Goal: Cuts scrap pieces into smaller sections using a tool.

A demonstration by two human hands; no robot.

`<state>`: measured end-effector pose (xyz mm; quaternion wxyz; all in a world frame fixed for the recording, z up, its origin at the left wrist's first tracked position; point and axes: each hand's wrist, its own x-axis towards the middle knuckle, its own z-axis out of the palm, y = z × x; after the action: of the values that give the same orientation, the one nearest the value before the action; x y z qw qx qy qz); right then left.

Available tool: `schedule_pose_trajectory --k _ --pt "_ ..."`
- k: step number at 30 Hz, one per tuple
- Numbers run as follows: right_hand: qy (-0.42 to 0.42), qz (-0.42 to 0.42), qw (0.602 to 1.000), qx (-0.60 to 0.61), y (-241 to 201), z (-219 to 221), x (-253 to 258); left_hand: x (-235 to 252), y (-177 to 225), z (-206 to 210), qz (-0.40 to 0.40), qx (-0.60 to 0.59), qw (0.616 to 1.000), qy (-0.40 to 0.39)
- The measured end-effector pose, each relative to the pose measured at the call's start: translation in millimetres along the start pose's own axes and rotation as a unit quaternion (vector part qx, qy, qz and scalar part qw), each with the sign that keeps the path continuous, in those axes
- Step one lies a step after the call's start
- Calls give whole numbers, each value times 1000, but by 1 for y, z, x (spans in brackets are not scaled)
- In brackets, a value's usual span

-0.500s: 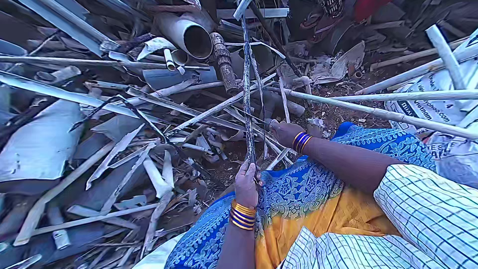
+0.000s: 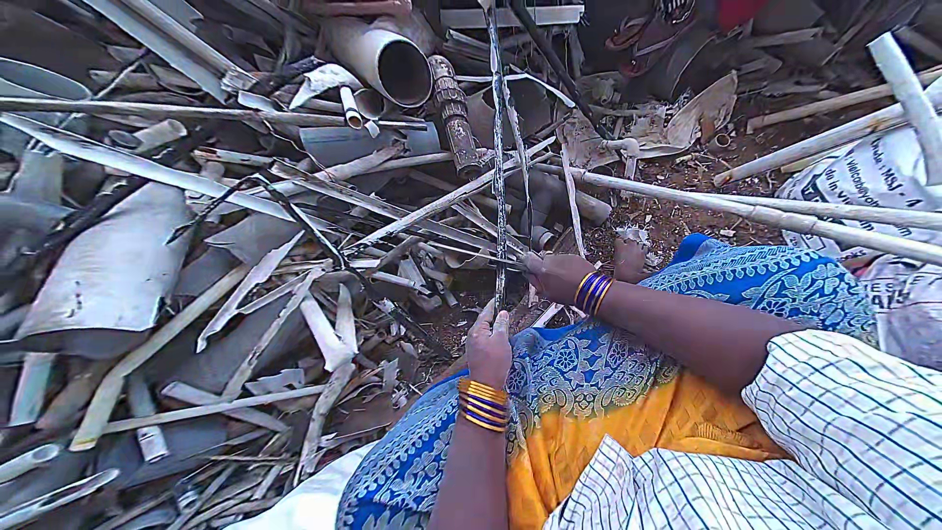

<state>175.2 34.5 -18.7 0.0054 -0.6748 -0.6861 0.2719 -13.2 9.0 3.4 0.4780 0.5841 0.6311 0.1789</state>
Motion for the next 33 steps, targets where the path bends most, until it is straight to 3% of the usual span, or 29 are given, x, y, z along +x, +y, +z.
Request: schedule_pose_trajectory --k 3,5,8,10,15,19,21,24,26,28,30,32,33 --pt "44 96 994 14 29 -19 12 -10 2 -2 8 -11 1000 -14" --pt "11 59 998 12 11 -19 -3 -13 2 -1 17 -16 1000 -1" --pt "-47 -68 997 8 -25 -7 -23 -12 5 -5 31 4 999 9" --pt "-43 -110 993 -7 -22 3 -21 -12 4 -4 30 38 999 6" --pt "-31 -113 993 -15 -10 5 -9 -5 11 -4 14 88 996 -12" --pt "-3 -142 990 -23 -3 9 -6 -6 10 -3 9 55 998 -12" --pt "7 -108 994 -11 -1 7 -6 -8 8 -4 6 6 1000 -9" --pt "38 96 993 57 28 -12 5 -15 3 -6 1 -131 991 9" --pt "52 157 983 79 42 -30 8 -18 6 -10 -11 -214 977 8" --pt "22 117 990 71 21 -36 -4 -18 6 -10 -23 -255 967 4" --pt "-12 9 1000 20 -7 -28 -19 -14 5 -6 -28 -263 964 -4" --pt "-33 -57 998 -15 -19 -16 -22 -11 3 -4 -13 -190 982 7" --pt "-34 -39 999 -11 -16 -16 -19 -11 3 -5 0 -118 993 18"
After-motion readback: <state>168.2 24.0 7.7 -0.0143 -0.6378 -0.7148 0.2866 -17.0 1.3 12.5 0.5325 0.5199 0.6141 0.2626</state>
